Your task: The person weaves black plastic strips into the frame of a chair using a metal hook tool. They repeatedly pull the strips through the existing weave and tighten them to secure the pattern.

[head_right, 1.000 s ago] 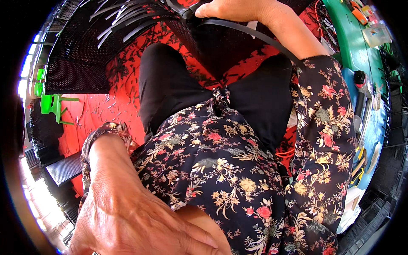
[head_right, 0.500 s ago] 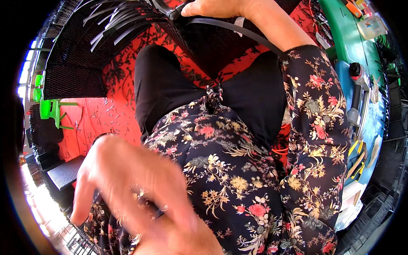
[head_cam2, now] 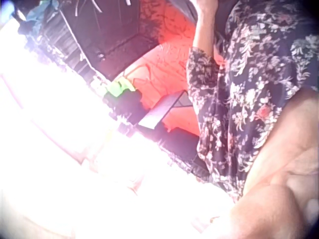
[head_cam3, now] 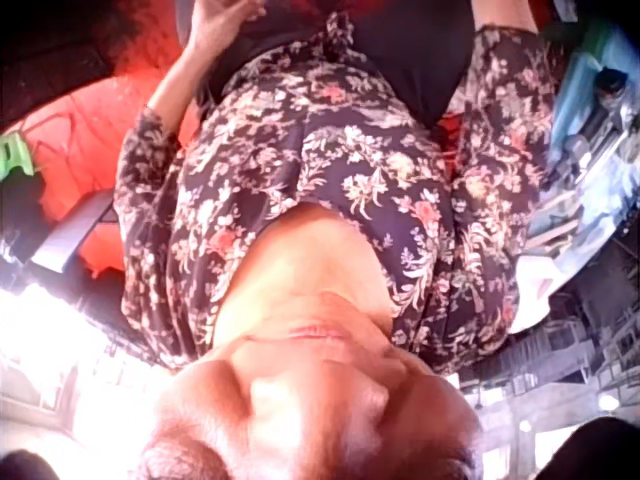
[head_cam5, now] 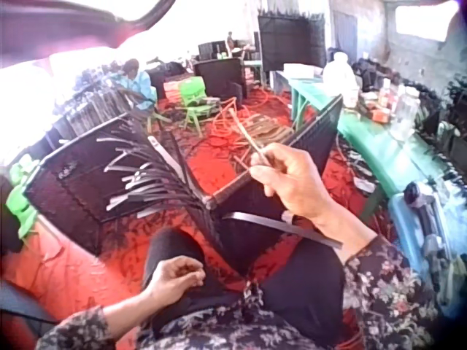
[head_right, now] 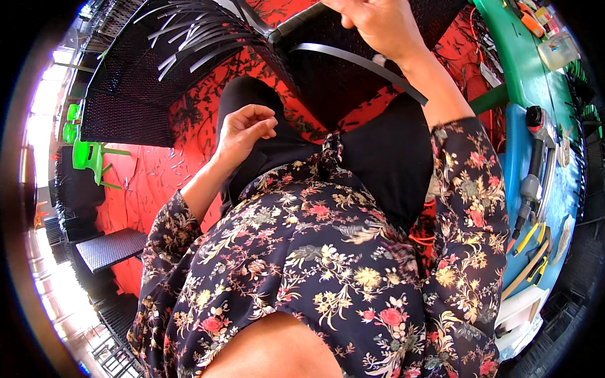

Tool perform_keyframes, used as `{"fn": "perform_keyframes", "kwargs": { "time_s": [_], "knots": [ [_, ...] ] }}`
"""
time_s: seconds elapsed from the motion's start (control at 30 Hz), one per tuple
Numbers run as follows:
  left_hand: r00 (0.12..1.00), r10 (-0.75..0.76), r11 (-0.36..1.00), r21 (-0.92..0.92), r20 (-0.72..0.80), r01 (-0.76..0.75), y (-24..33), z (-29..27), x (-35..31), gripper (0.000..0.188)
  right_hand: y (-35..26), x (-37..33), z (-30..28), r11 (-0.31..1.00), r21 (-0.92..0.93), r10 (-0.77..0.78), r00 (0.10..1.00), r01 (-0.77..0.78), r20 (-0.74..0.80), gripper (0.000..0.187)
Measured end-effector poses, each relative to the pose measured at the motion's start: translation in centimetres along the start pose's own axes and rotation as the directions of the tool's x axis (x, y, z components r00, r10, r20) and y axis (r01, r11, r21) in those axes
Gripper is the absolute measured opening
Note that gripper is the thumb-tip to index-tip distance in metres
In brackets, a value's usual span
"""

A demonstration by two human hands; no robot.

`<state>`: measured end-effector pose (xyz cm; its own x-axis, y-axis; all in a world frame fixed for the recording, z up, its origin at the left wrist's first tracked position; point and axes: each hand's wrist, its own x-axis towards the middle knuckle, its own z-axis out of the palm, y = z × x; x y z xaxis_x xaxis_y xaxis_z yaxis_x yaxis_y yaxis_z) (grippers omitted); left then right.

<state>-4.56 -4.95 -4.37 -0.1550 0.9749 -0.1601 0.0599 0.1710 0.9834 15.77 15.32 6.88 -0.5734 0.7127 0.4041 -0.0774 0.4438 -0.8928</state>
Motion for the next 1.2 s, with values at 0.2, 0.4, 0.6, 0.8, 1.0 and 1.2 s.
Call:
{"fn": "perform_keyframes", "kwargs": {
  "time_s": [0.2,0.4,0.6,0.8,1.0,1.2],
  "knots": [
    [0.997,-0.039,0.996,0.085,0.07,0.033,-0.7,2.1,0.7,0.019,3.4,-4.3,-0.3,0.987,0.139,0.084,0.996,-0.078,-0.04,0.019],
    [0.995,-0.011,0.98,0.2,0.095,-0.008,-0.7,3.8,1.6,0.019,5.7,-9.3,1.6,0.79,0.439,0.464,0.885,-0.428,0.029,0.017],
    [0.984,0.146,0.968,0.221,-0.101,-0.121,0.5,3.9,2.8,0.012,6.3,-13.1,3.6,0.686,0.505,0.547,0.829,-0.524,0.117,0.02],
    [0.969,0.205,0.973,0.137,-0.136,-0.186,2.3,3.8,4.1,0.017,4.8,-13.9,3.9,0.761,0.38,0.484,0.85,-0.526,0.207,0.029],
    [0.992,0.127,0.992,-0.011,0.013,-0.127,2.0,4.6,2.9,0.019,4.4,-14.4,5.6,0.796,0.365,0.438,0.876,-0.482,0.202,0.024],
    [0.994,0.103,0.994,0.047,-0.042,-0.101,1.6,4.6,2.9,0.017,3.7,-14.3,5.3,0.807,0.377,0.437,0.889,-0.454,0.136,0.023]
  ]
}}
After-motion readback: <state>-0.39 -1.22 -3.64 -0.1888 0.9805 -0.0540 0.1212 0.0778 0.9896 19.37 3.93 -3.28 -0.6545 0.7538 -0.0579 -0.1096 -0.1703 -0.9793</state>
